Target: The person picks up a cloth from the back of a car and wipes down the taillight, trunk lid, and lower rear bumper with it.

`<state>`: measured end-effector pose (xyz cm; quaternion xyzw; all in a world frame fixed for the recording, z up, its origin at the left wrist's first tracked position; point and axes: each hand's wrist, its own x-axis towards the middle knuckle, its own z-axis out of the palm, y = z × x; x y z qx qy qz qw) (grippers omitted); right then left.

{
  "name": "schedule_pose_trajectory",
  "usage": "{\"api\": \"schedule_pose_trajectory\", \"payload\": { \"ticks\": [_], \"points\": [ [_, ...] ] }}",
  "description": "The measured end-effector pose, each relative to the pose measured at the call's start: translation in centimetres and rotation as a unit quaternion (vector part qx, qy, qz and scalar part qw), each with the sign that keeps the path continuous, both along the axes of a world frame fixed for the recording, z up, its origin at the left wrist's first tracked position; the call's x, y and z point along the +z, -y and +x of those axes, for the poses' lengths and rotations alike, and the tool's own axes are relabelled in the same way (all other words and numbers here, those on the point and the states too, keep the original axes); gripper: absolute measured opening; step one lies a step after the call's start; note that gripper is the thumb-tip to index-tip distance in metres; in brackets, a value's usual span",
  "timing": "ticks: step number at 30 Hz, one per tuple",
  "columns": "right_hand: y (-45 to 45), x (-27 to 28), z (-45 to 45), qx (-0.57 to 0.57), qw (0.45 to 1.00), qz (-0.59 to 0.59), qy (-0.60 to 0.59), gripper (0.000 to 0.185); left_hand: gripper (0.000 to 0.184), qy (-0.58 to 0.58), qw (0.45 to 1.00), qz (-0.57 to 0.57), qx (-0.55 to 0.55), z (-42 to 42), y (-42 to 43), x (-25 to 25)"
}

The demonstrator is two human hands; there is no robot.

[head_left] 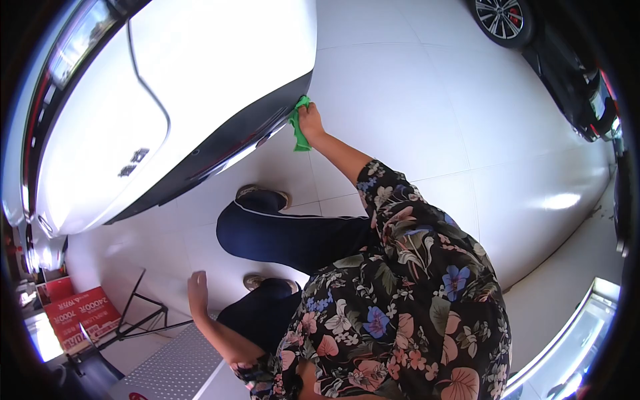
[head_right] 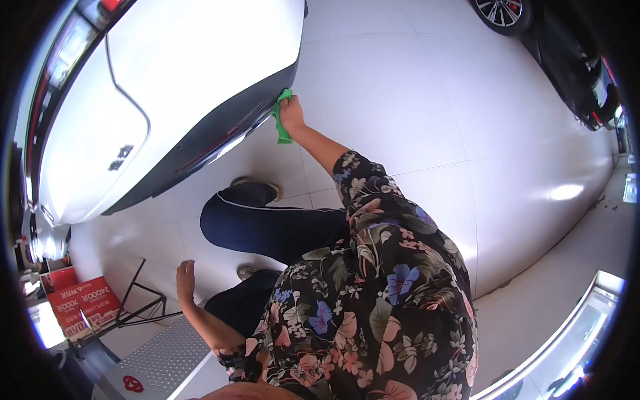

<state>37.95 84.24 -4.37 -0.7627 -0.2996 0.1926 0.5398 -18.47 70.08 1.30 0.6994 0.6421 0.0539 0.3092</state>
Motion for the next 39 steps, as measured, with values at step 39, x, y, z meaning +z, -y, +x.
{"api": "schedule_pose_trajectory", "payload": {
  "ticks": [39],
  "points": [
    [1.1,5.9,-8.5,0.092,0.994,-0.051,-0.028,0.036,0.028,-0.264,0.909,0.172,0.274,-13.7,18.5,-2.3]
  ]
}}
